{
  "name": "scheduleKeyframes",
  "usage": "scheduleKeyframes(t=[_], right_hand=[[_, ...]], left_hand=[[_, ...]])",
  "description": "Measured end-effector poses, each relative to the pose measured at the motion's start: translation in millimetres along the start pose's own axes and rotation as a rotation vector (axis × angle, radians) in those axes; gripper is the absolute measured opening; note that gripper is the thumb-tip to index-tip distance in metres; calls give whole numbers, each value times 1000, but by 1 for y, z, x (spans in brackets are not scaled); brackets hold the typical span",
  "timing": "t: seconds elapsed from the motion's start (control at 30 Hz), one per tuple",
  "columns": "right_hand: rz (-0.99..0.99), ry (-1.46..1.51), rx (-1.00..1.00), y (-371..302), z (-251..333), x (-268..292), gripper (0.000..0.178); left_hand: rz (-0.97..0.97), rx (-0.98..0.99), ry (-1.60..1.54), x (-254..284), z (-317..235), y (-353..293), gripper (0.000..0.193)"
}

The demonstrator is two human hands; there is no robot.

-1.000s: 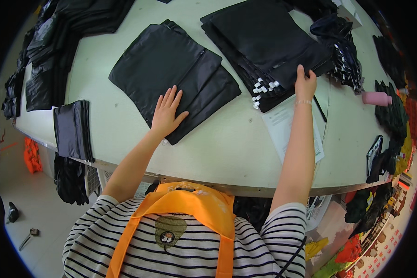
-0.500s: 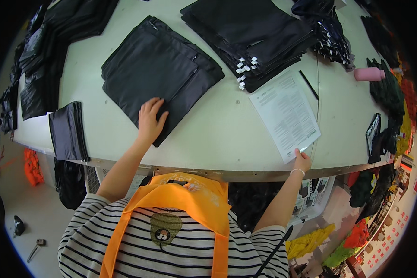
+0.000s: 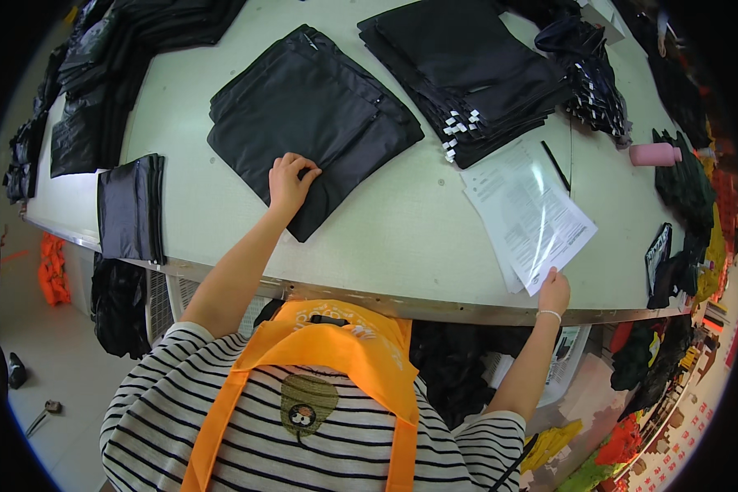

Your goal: The person folds black pants on a table, inserts a white paper insert into each folded pair, and stacks them. The person repeats this process for multiple pairs of pants.

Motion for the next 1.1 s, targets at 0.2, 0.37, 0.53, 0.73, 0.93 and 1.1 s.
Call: scheduleKeyframes(t=[0.2, 0.37, 0.53, 0.73, 0.93, 1.1], right_hand=[[-130, 1416, 52, -31, -34, 21, 26], [333, 1481, 243, -86, 53, 15, 25], [551, 1309, 260, -101, 150, -10, 23], [423, 1347, 306, -110, 251, -50, 22], [558, 1461, 348, -137, 395, -88, 15], [585, 1224, 425, -118, 462, -111, 14]], left_hand=[[-18, 21, -89, 3, 7, 3, 11], [-31, -40, -192, 32, -1, 9, 10], [-31, -74, -238, 50, -10, 7, 10], [33, -112, -249, 48, -18, 9, 10], [112, -90, -273, 39, -23, 9, 10], [147, -77, -294, 22, -24, 14, 10]])
Point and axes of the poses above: each hand's wrist, its own y-axis towards the middle knuckle, its own x-axis out of the back of the hand, z = x × y, the point moved 6 cm from there along y, towards the middle knuckle, and after that the axes turned 10 degrees about z, right-handed, at the moved point
